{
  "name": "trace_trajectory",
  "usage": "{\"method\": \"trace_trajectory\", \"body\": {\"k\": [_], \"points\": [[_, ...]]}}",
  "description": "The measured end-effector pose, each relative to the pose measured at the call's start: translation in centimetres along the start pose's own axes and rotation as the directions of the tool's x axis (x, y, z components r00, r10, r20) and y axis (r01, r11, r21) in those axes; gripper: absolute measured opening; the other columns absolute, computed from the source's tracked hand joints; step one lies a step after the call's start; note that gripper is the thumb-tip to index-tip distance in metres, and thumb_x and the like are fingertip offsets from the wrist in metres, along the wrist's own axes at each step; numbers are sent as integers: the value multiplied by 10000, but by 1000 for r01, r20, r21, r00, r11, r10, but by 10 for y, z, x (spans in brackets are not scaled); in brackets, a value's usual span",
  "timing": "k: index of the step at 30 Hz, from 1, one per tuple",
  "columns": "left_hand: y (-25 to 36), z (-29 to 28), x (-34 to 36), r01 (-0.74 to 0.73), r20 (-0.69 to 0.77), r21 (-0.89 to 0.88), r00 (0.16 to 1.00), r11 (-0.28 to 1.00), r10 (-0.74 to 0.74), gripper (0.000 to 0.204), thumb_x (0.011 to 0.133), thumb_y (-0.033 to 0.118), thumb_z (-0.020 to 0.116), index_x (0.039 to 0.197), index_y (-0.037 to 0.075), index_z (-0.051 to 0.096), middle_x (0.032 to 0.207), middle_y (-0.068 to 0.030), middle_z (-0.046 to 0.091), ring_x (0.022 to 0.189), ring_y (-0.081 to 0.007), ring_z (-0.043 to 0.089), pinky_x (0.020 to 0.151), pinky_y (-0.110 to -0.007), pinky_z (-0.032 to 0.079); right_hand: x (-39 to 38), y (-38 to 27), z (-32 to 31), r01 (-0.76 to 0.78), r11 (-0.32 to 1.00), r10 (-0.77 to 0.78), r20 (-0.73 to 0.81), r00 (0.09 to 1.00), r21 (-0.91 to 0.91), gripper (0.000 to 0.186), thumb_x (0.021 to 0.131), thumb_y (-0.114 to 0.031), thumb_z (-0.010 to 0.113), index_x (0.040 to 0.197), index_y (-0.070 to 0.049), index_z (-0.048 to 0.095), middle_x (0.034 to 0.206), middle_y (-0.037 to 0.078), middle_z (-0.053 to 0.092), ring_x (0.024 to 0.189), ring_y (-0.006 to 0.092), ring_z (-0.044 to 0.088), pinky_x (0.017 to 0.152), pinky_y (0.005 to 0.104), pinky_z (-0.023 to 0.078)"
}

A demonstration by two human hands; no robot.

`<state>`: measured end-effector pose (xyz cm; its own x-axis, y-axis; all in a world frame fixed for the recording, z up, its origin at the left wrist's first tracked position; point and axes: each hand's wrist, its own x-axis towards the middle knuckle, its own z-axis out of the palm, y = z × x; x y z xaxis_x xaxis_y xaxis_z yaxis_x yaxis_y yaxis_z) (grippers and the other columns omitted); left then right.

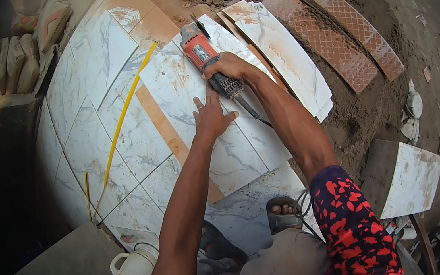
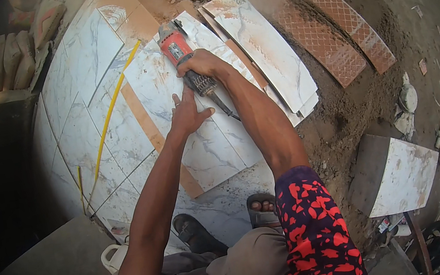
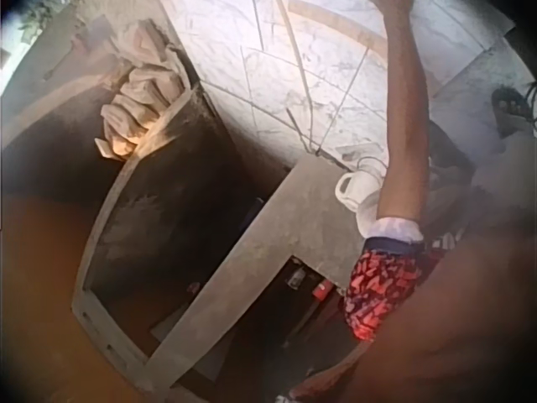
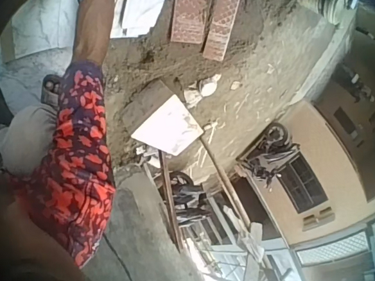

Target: The person cuts tiles using an angle grinder, measures the tiles with a measuring tape, aligns the cut pieces by hand, and cuts another tile with the angle grinder.

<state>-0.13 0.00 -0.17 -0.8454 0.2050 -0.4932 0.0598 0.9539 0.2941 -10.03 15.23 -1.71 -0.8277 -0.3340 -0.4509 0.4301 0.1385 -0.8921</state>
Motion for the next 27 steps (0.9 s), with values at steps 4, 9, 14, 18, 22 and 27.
{"method": "trace_trajectory", "body": {"k": [4, 9, 14, 18, 22, 27], "points": [[2, 1, 2, 32, 15, 4, 999, 999, -32, 1150, 740, 437, 792, 1564, 130, 53, 1629, -131, 128, 1398, -604, 150, 1066, -704, 283, -5, 3, -1, 10, 1000, -10, -8, 1000, 23, 410, 597, -276, 780, 840, 43, 696, 781, 112, 680, 663, 203, 619, 629, 314, 487], [1, -2, -2, 49, 34, -14, 998, 999, -48, 1187, 739, 455, 789, 1557, 61, 25, 1617, -154, 156, 1430, -556, 127, 1087, -694, 250, -15, -4, 3, 40, 999, -40, -14, 999, 32, 361, 638, -263, 747, 884, -10, 673, 759, 76, 664, 619, 173, 610, 609, 313, 488], [-3, 1, -3, 65, 33, -75, 997, 995, -63, 1214, 725, 453, 798, 1549, 28, 15, 1583, -206, 223, 1458, -501, 115, 1113, -676, 205, -17, -4, 5, 3, 997, -3, 8, 1000, 74, 335, 612, -242, 749, 845, -9, 686, 767, 90, 671, 624, 180, 612, 597, 316, 481], [2, -2, -7, 73, 16, -109, 997, 991, -71, 1231, 713, 445, 805, 1548, 24, 3, 1558, -224, 280, 1464, -480, 127, 1123, -663, 195, -18, 0, 4, 20, 997, -21, 2, 1000, 74, 340, 619, -234, 746, 862, -4, 682, 762, 91, 668, 610, 181, 613, 590, 312, 480], [3, -2, -7, 75, 12, -106, 997, 992, -74, 1234, 711, 446, 806, 1546, 20, 4, 1557, -225, 284, 1465, -473, 135, 1126, -658, 194, -20, 3, 5, -25, 995, 25, -3, 1000, 94, 368, 628, -238, 752, 900, -2, 677, 776, 91, 669, 619, 180, 614, 593, 312, 483], [2, -2, -5, 73, 11, -84, 997, 994, -73, 1233, 713, 463, 800, 1546, 18, 8, 1561, -211, 285, 1465, -472, 137, 1125, -657, 198, -21, 5, 5, -3, 993, 3, 3, 1000, 122, 383, 631, -240, 755, 918, 0, 672, 789, 90, 668, 632, 177, 615, 597, 313, 485]]}}
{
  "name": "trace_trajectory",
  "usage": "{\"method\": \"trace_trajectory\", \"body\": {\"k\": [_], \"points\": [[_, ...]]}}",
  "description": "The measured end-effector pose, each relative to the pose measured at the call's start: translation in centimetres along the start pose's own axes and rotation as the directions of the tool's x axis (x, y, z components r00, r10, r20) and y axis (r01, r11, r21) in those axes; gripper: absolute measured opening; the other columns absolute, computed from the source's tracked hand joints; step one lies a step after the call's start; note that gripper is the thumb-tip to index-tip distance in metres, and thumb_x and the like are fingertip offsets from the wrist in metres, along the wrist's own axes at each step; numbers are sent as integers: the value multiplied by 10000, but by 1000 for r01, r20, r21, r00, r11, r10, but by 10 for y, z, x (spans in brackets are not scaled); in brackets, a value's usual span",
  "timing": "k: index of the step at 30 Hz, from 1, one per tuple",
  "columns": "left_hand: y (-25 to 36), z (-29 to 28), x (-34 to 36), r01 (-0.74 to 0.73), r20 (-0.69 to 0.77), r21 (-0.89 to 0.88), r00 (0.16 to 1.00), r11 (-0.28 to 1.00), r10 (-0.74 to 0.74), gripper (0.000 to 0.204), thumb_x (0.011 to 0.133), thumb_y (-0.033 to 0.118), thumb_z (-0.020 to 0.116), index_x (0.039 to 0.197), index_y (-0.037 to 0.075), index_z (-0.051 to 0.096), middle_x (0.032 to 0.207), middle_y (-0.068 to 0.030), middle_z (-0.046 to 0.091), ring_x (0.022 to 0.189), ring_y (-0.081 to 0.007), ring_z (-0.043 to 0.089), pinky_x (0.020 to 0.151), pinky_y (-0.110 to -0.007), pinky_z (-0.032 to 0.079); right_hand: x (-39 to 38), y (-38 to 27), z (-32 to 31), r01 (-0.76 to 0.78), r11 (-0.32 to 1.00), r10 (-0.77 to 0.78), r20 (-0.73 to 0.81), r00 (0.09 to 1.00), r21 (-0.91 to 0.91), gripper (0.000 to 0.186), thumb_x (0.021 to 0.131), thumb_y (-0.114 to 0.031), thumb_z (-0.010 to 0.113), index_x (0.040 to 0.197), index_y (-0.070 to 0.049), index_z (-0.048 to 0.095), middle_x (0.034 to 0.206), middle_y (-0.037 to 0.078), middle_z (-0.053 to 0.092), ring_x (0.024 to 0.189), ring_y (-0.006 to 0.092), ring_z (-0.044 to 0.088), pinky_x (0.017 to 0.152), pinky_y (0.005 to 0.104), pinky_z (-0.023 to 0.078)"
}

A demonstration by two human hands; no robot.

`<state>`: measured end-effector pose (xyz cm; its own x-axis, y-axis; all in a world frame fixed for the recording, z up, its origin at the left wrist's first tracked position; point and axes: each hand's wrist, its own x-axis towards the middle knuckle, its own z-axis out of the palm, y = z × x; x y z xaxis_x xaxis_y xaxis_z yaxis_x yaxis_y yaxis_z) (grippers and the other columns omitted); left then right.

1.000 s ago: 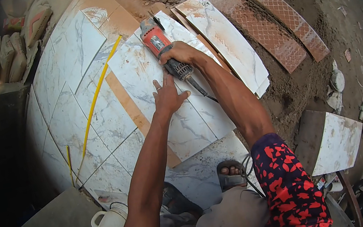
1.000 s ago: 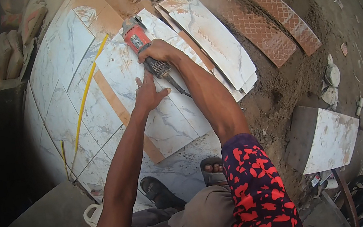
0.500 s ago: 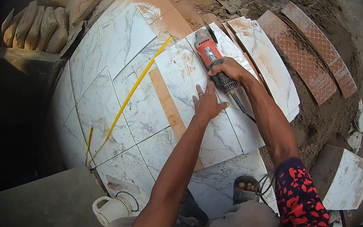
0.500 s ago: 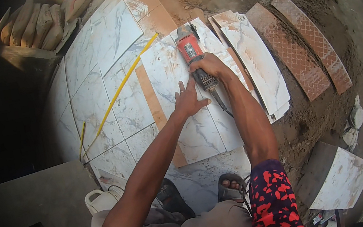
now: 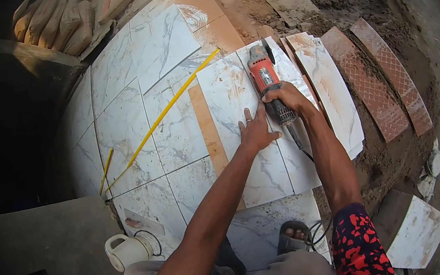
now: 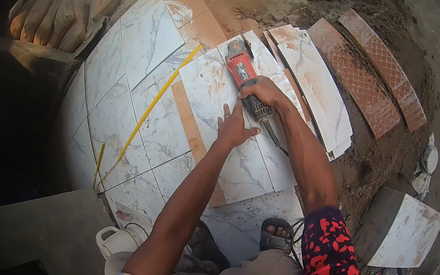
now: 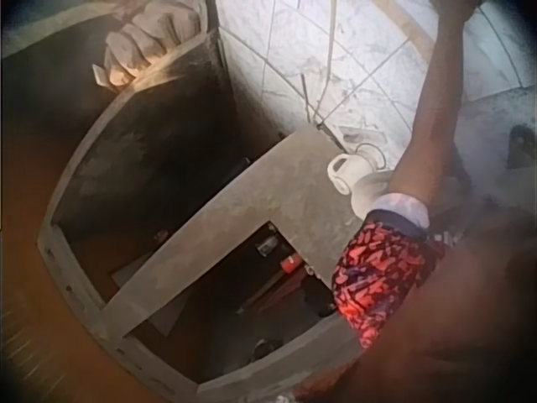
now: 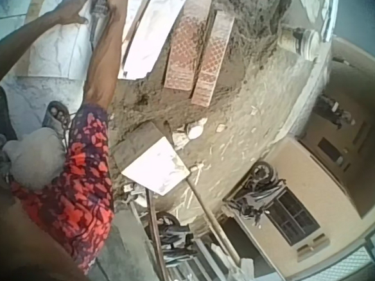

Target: The person cuts tiles using an angle grinder, measures the tiles with a measuring tape, aligns the cut pieces by hand, and cuts another tile with the angle grinder.

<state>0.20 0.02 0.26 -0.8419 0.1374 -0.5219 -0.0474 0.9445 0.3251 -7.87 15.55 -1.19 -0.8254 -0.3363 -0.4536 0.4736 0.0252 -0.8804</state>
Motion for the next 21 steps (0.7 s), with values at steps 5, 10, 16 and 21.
{"method": "trace_trajectory", "body": {"k": [5, 10, 16, 21], "points": [[-2, 0, 0, 4, 2, 6, 1000, 1000, -4, 1232, 712, 471, 797, 1551, 40, 6, 1572, -196, 269, 1465, -473, 137, 1124, -656, 205, -10, -6, 3, -1, 1000, 0, -10, 1000, -31, 391, 628, -234, 753, 931, -2, 669, 800, 89, 664, 641, 178, 614, 602, 317, 486], [-1, 1, 1, 2, 3, 6, 1000, 1000, -2, 1230, 711, 468, 800, 1557, 66, 2, 1587, -183, 241, 1466, -474, 139, 1122, -657, 210, -16, -7, 1, -9, 999, 8, -10, 1000, -31, 405, 625, -239, 744, 945, -3, 666, 796, 87, 662, 650, 183, 616, 611, 314, 485], [1, 0, 0, 17, 20, -1, 1000, 1000, -17, 1235, 703, 447, 814, 1558, 72, 4, 1588, -181, 239, 1466, -471, 142, 1126, -651, 208, -17, -1, 1, -17, 999, 17, -18, 1000, -46, 425, 618, -252, 740, 954, -2, 667, 802, 94, 665, 679, 189, 621, 629, 314, 485], [0, -1, 0, 18, 7, -34, 1000, 999, -17, 1242, 699, 383, 831, 1562, 78, -9, 1596, -141, 252, 1465, -474, 143, 1115, -678, 194, -18, -1, 1, -19, 999, 18, -26, 1000, -40, 417, 608, -256, 743, 929, 1, 676, 817, 97, 671, 680, 191, 617, 635, 312, 482]]}}
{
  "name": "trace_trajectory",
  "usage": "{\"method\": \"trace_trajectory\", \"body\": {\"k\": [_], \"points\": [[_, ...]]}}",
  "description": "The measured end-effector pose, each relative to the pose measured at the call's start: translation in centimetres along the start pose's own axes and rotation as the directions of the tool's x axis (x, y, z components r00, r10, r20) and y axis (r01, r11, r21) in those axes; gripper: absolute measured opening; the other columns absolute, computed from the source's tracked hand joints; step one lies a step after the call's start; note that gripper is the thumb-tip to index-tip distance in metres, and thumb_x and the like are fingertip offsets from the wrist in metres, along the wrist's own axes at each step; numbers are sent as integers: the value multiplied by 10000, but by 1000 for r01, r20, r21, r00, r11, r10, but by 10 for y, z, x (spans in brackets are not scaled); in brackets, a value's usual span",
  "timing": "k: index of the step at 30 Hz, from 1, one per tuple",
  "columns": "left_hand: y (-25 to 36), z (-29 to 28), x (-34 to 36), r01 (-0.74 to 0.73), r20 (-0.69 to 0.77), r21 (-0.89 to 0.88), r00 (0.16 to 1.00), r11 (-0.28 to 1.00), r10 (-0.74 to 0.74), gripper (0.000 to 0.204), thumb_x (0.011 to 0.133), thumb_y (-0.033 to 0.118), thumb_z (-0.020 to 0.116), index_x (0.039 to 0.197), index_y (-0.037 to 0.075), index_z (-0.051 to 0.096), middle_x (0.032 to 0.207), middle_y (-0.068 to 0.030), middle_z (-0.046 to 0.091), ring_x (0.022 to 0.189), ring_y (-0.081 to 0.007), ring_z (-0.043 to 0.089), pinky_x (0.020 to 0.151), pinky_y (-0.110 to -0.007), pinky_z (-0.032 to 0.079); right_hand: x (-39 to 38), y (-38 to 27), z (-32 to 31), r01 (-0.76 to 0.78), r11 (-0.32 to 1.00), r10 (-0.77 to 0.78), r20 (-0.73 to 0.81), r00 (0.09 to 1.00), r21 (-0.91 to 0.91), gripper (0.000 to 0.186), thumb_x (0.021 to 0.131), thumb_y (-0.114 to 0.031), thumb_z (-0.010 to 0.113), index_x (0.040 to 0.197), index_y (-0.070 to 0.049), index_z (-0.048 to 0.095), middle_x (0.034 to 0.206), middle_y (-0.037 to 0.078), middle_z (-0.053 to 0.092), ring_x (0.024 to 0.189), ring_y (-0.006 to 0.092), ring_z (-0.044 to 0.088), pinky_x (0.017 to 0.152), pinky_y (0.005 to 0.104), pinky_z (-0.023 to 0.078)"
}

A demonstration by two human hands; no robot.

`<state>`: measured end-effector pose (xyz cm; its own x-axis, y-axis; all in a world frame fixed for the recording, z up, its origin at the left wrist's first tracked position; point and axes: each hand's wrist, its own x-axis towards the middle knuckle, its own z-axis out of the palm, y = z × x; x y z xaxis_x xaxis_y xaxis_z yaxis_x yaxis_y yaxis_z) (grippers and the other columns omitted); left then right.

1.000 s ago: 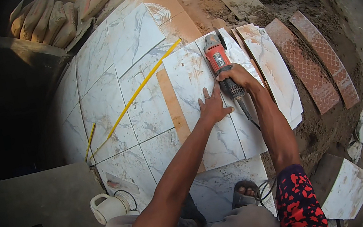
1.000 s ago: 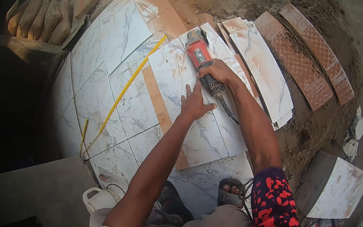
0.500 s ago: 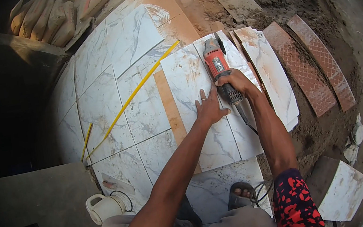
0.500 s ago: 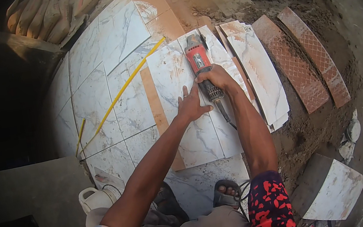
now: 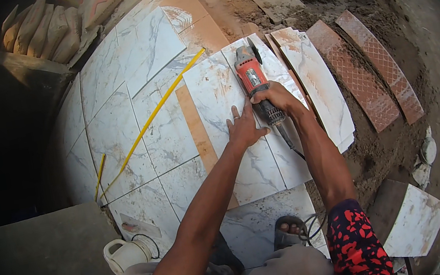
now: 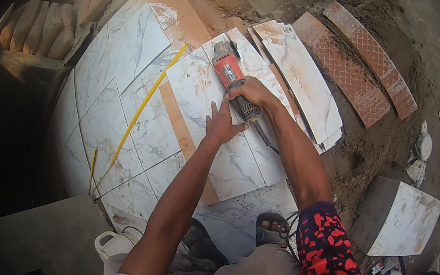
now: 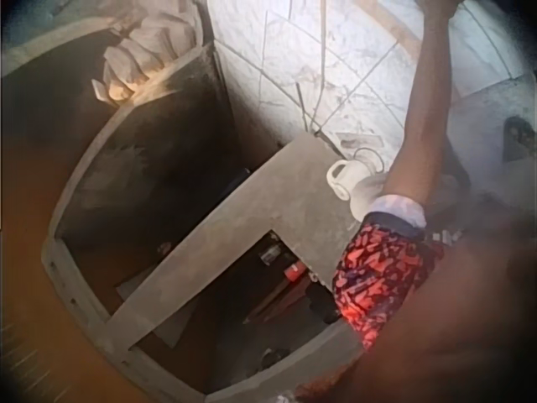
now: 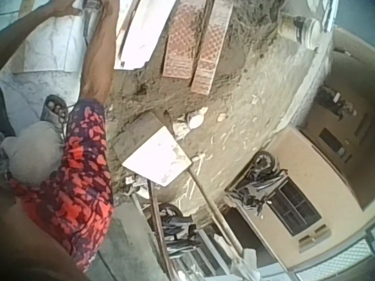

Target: The person cuts tiles using an angle grinder, measures the tiles with a measuring tape, aligns the cut pieces by hand, and cuts another tile with the angle grinder.

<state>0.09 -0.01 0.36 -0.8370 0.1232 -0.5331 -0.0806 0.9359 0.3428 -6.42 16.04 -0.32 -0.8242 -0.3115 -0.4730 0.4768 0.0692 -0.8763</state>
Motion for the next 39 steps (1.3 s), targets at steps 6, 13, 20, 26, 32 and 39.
{"method": "trace_trajectory", "body": {"k": [6, 13, 20, 26, 32, 39], "points": [[-1, 2, 1, -20, 0, -6, 1000, 1000, 20, 1245, 687, 388, 843, 1562, 80, 13, 1588, -157, 256, 1462, -476, 152, 1118, -669, 199, -5, 2, -1, 32, 999, -32, 3, 999, -4, 396, 597, -257, 742, 893, 1, 693, 812, 96, 674, 718, 196, 617, 668, 318, 481], [-2, 3, 3, -16, -12, 39, 1000, 999, 17, 1231, 684, 434, 838, 1552, 53, 53, 1561, -210, 287, 1460, -471, 163, 1112, -654, 242, -6, 7, -1, 47, 998, -48, -17, 999, -38, 395, 595, -282, 750, 868, 2, 717, 821, 108, 692, 725, 200, 628, 675, 314, 488], [1, 2, 2, -10, -10, 5, 1000, 1000, 10, 1248, 677, 380, 853, 1562, 92, 22, 1573, -186, 275, 1463, -475, 146, 1116, -661, 217, -7, 13, 0, 68, 998, -68, -14, 998, -19, 392, 601, -290, 751, 857, 5, 716, 800, 104, 690, 699, 196, 626, 666, 315, 484], [-1, 3, 3, -6, -4, 9, 1000, 1000, 6, 1270, 674, 370, 857, 1565, 109, -11, 1575, -180, 270, 1465, -468, 143, 1117, -660, 221, -8, 15, -1, 61, 998, -61, 4, 998, -22, 386, 600, -293, 752, 853, -3, 718, 791, 99, 688, 698, 195, 627, 658, 311, 479], [-5, 4, 3, -15, -18, 9, 1000, 1000, 15, 1272, 669, 365, 853, 1563, 102, -14, 1562, -179, 296, 1459, -478, 154, 1105, -671, 234, -15, 12, 2, 39, 999, -39, -5, 999, -3, 391, 591, -281, 756, 843, 14, 710, 775, 102, 683, 666, 190, 621, 627, 307, 478], [2, 1, 0, -6, -13, -24, 1000, 1000, 6, 1265, 682, 344, 864, 1565, 104, -11, 1551, -169, 337, 1458, -483, 159, 1114, -669, 204, -16, 18, 0, 45, 999, -45, -11, 999, -21, 375, 595, -270, 753, 834, 14, 700, 764, 100, 676, 646, 185, 612, 608, 310, 477]]}}
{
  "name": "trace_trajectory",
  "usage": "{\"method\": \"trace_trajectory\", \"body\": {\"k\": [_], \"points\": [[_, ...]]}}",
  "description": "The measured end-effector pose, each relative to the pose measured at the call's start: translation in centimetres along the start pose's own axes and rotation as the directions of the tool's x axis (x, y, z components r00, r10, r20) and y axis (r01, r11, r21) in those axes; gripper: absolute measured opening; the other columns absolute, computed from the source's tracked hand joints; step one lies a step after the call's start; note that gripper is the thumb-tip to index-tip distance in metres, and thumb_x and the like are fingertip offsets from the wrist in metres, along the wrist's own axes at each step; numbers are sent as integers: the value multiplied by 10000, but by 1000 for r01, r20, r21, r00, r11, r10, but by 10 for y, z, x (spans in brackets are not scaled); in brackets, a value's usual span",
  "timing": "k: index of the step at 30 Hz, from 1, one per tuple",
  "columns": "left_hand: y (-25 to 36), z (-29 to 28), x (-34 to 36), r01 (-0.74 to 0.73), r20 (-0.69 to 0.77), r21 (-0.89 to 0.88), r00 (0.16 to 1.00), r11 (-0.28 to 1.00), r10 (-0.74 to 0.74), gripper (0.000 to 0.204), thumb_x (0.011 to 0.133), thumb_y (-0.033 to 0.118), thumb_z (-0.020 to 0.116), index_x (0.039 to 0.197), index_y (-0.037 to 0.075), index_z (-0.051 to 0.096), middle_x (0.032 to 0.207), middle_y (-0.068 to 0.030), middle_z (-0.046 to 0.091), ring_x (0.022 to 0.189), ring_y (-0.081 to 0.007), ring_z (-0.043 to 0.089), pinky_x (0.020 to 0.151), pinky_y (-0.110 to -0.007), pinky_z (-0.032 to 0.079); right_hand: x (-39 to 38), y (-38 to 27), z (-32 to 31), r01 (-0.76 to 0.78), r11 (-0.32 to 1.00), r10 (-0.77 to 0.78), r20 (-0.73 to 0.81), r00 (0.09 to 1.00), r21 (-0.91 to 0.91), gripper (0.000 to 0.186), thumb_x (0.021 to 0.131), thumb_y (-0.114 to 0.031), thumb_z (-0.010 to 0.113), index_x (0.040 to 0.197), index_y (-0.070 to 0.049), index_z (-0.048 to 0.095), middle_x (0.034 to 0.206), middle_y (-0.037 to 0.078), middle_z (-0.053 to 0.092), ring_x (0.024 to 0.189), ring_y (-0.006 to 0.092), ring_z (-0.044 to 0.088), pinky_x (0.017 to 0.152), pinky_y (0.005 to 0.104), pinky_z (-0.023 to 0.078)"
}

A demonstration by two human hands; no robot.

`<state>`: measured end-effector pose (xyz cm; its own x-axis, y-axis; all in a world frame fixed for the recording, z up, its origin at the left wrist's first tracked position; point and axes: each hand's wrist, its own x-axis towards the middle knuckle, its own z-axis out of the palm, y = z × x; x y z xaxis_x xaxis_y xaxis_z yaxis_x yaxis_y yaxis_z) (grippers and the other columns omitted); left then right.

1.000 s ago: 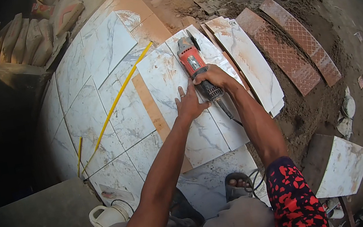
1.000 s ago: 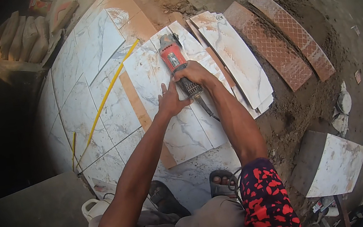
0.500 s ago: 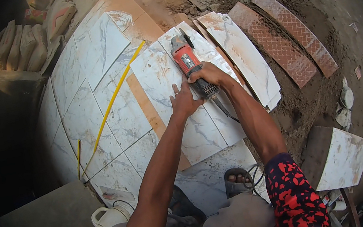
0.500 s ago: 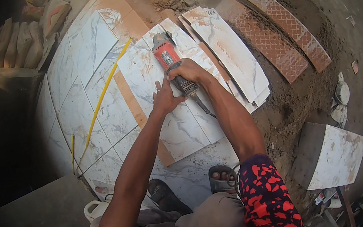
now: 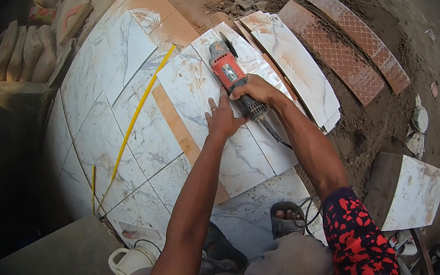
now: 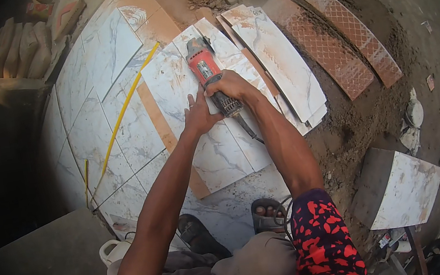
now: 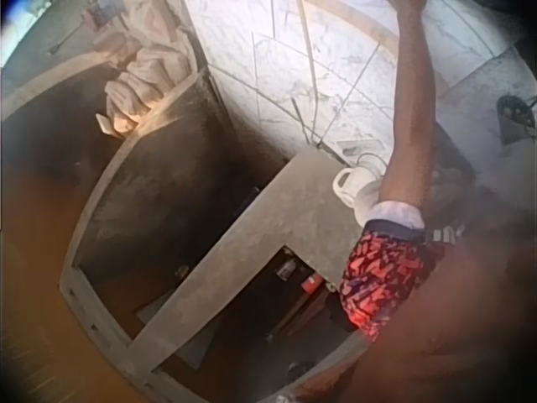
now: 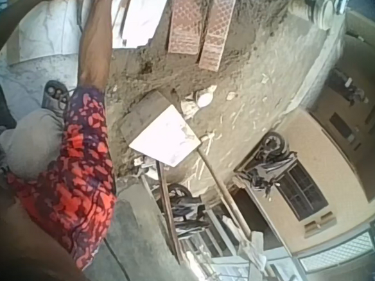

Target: The person cuts tiles using an angle grinder, measures the tiles with a measuring tape, aligns the cut pieces by hand, and cuts another tile with the angle grinder.

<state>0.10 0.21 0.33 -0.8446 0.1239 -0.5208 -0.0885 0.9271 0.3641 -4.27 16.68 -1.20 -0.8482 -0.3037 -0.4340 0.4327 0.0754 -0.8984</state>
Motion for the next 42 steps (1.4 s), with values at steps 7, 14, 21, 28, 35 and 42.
{"method": "trace_trajectory", "body": {"k": [7, 14, 21, 28, 35, 42], "points": [[-2, 0, 1, 7, -8, 11, 1000, 1000, -7, 1272, 674, 342, 869, 1566, 114, -9, 1554, -167, 331, 1459, -481, 155, 1115, -672, 202, -8, -1, 2, 19, 1000, -19, 4, 1000, 20, 386, 592, -268, 752, 853, 12, 701, 781, 99, 679, 678, 185, 616, 635, 306, 478], [-3, 2, 1, -4, -11, 13, 1000, 1000, 4, 1284, 664, 351, 874, 1566, 123, -11, 1554, -179, 325, 1461, -476, 156, 1116, -670, 204, -13, 4, 2, 18, 1000, -18, 4, 1000, 25, 405, 593, -275, 753, 885, 2, 708, 807, 105, 685, 718, 198, 626, 674, 311, 481], [-2, 1, 1, -5, -5, 26, 1000, 1000, 5, 1305, 658, 381, 869, 1565, 141, -37, 1558, -216, 291, 1456, -473, 174, 1104, -660, 247, -18, 7, 0, 5, 1000, -6, 16, 1000, 25, 415, 595, -272, 747, 896, 11, 705, 818, 106, 686, 715, 201, 627, 674, 314, 483], [2, -1, -1, 8, -7, 0, 1000, 1000, -8, 1271, 675, 335, 871, 1567, 145, -16, 1553, -191, 323, 1462, -470, 162, 1118, -665, 209, -28, -2, 1, -14, 1000, 14, 20, 1000, 15, 420, 599, -252, 742, 928, 6, 701, 819, 109, 682, 721, 199, 628, 669, 316, 485], [-1, 1, 1, 3, -13, 4, 1000, 1000, -2, 1269, 677, 329, 869, 1566, 147, -17, 1561, -186, 309, 1465, -469, 152, 1120, -666, 205, -31, 3, 3, -2, 999, 2, 7, 1000, 38, 421, 600, -258, 743, 916, 14, 687, 811, 110, 671, 716, 200, 622, 660, 312, 482], [0, 2, 1, 6, -11, -3, 1000, 1000, -6, 1258, 682, 325, 865, 1566, 138, -12, 1564, -183, 306, 1466, -467, 152, 1118, -666, 205, -33, 7, 3, -2, 1000, 2, 1, 1000, 20, 414, 602, -264, 748, 894, 22, 681, 803, 110, 665, 709, 197, 612, 653, 313, 475]]}}
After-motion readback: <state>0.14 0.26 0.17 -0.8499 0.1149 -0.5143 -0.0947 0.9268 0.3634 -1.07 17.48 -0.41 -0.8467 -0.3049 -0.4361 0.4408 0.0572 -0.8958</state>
